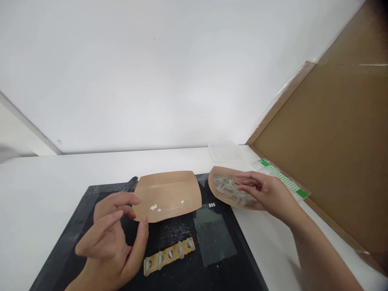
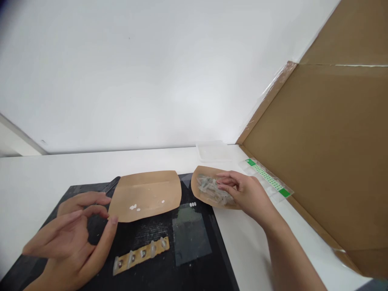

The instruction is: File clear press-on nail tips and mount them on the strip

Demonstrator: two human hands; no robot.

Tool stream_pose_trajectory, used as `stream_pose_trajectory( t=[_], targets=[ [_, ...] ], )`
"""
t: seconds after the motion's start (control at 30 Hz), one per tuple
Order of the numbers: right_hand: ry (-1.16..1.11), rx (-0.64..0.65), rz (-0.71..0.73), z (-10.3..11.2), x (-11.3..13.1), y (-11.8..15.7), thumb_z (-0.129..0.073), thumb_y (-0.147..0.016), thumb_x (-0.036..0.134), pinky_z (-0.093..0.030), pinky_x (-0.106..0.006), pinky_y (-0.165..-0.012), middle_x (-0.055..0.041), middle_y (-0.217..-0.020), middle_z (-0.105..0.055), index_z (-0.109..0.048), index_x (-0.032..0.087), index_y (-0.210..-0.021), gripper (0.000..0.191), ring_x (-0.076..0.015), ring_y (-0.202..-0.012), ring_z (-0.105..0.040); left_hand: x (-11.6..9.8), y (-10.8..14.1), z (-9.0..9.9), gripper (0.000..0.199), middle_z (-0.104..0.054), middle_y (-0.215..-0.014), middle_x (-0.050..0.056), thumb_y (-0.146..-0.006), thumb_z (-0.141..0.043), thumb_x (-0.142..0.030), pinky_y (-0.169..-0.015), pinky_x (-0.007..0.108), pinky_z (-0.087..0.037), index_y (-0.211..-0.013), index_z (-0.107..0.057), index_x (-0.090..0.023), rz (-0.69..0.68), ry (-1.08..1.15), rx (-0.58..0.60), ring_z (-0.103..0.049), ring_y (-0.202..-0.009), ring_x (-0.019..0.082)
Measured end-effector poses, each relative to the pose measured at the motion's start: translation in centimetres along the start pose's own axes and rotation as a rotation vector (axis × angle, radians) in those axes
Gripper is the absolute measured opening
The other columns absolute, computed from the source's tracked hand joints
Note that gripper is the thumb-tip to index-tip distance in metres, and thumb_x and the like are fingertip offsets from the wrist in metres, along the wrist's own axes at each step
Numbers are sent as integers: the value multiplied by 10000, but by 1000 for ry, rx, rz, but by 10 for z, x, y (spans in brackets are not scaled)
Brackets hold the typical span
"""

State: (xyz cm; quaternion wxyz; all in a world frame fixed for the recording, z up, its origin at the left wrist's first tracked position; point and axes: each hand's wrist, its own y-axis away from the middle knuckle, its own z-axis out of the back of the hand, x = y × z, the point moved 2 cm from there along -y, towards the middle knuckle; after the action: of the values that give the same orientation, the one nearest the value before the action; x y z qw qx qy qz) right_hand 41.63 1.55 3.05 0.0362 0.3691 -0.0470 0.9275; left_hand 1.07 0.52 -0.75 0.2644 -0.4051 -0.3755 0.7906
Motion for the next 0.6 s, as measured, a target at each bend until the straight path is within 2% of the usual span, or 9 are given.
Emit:
stream_pose_trajectory(
  t=[0.27, 0.47, 0.6],
  targets=[
    [158, 7, 55, -1, 10, 1, -640, -985, 436, -633, -359, -851, -16, -1153, -815, -783, 326, -1114, 221, -258, -1009, -773, 2, 1, 2, 827, -486, -1286, 142, -764, -738, 63, -635, 387, -595, -1403, -339, -278, -31, -8, 1, -637, -1072, 292],
    [89, 18, 68, -4, 12, 2, -606, -1004, 424, -619, -378, -955, -16, -1212, -799, -767, 318, -1135, 234, -264, -1129, -752, 3, 2, 2, 849, -500, -1277, 144, -755, -739, 80, -640, 384, -595, -1414, -338, -275, -40, 9, 5, -631, -1084, 295],
    [-9, -15, 19, -5, 9, 0, -673, -954, 431, -636, -385, -940, -42, -1139, -821, -754, 289, -1150, 255, -276, -1073, -783, 1, 0, 1, 817, -493, -1276, 138, -772, -739, 57, -644, 381, -587, -1398, -333, -275, -40, 3, -3, -631, -1076, 287]
  ],
)
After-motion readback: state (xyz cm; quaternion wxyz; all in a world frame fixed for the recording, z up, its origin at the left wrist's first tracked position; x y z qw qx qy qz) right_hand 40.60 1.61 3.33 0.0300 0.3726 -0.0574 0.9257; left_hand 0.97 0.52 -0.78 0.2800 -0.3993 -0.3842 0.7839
